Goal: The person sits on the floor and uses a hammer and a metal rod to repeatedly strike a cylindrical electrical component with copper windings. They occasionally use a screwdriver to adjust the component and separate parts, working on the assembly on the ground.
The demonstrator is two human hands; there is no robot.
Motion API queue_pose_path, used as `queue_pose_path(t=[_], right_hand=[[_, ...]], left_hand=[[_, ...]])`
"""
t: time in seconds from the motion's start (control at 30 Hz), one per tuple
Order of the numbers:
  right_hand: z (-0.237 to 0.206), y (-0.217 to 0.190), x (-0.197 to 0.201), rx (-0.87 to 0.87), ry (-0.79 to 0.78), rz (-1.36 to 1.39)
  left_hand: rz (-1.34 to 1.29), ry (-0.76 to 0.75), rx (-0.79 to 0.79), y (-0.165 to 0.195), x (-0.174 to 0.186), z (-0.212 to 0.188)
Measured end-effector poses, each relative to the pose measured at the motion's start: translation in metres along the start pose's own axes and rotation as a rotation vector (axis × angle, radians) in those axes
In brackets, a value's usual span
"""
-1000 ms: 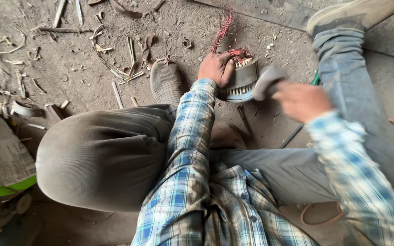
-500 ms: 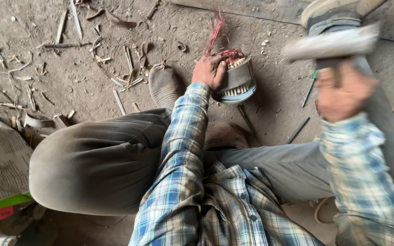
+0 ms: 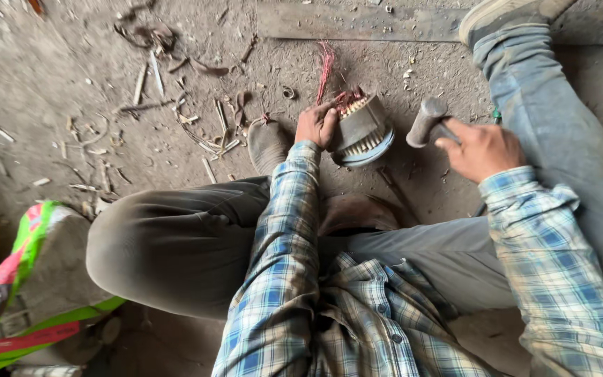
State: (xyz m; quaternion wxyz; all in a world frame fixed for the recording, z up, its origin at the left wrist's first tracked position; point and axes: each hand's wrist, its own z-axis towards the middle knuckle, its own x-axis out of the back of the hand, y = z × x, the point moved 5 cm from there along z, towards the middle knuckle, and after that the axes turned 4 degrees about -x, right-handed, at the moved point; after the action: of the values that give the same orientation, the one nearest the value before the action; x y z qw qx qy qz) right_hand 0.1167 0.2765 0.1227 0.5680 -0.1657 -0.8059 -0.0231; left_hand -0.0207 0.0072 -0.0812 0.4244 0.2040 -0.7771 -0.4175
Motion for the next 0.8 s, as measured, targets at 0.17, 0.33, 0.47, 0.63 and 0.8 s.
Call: queue_pose_path(t=[0.17, 0.33, 0.47, 0.63, 0.8], right_hand=[[-0.009, 0.004, 0.026, 0.053, 0.170, 0.159], [-0.015, -0.010, 0.028, 0.144, 0.157, 0.138], [-0.015, -0.031, 0.034, 0.245, 0.171, 0.145], [-0.010, -0.032, 0.067, 0.327, 0.251, 0.439], [0.012, -0.042, 0.048, 0.370, 0.320, 0.468]], left_hand=[[0.205, 0.166, -0.099, 0.011, 0.023, -0.010], [0.344, 0.074, 0.231, 0.050, 0.013, -0.004], [0.397, -0.145, 0.443, 0.066, 0.001, -0.003], [0.391, -0.055, 0.297, 0.057, 0.011, -0.012], [0.312, -0.050, 0.270, 0.040, 0.006, -0.016]])
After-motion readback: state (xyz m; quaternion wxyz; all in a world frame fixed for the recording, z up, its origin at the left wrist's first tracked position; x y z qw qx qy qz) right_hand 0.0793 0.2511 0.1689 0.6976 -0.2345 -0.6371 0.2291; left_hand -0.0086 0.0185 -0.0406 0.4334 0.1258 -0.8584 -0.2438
